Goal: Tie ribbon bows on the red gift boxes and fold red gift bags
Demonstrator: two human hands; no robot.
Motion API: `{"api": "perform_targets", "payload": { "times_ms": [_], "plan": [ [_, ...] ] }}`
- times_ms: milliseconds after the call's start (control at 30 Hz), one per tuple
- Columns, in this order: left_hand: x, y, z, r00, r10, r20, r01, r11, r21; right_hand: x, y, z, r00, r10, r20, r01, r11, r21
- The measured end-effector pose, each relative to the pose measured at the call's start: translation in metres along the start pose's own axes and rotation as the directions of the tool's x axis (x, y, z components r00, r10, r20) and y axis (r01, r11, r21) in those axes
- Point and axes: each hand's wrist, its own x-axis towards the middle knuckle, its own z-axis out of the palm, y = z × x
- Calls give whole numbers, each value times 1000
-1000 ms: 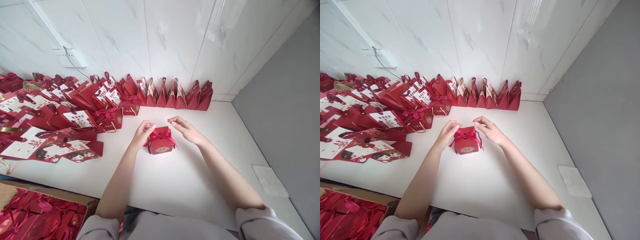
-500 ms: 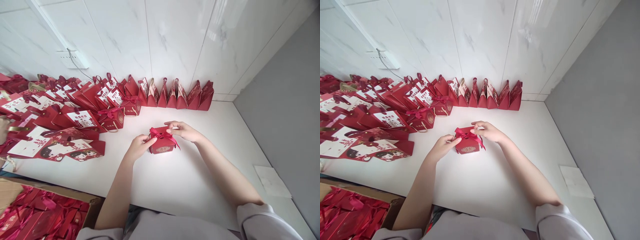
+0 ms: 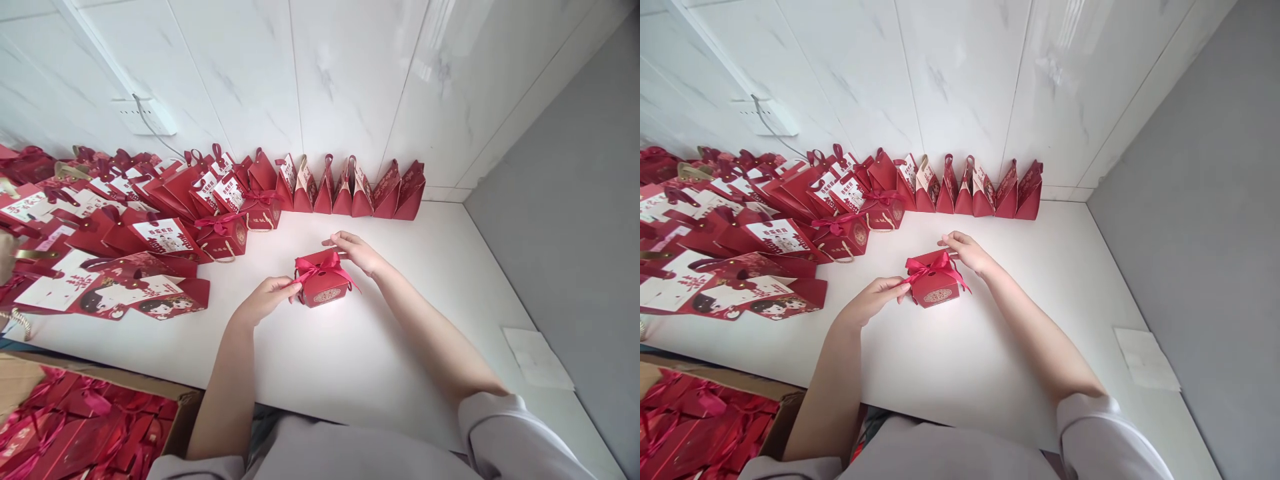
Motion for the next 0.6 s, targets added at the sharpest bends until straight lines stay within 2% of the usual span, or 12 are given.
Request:
{"api": "perform_targets", "payload": {
  "times_ms": [67,100,133,200,267,300,367,433,533,600],
  "plan": [
    [-7,-6,-4,997,-8,74,5,999,39,-9,4,-6,998,-27,-54,27,1000,7],
    [-9,-9,-5,997,-16,78,11,998,60,-15,6,-9,997,-47,-54,47,999,-4],
    [-11,-12,-6,999,-22,43,19,997,76,-21,8,-12,997,-65,-34,64,998,-15],
    [-9,-16,-2,994,9,-107,2,995,96,-33,14,-16,997,-65,37,66,998,-14],
    [-2,-18,7,973,130,-191,-108,987,119,-43,22,-17,997,-20,78,20,1000,8],
    [3,-18,13,963,213,-167,-193,973,127,-46,25,-15,997,1,80,-2,1000,19],
    [15,-20,26,934,354,-46,-347,931,113,-53,31,-10,996,3,94,-6,1000,31],
    [27,-23,35,913,407,-3,-405,909,97,-59,34,-2,990,-47,134,43,999,34],
    [39,-27,39,893,425,-147,-405,903,145,-67,29,6,980,-153,129,153,988,8],
    [44,-24,35,839,482,-254,-430,872,235,-70,21,9,970,-226,90,230,972,-37]
  ]
}}
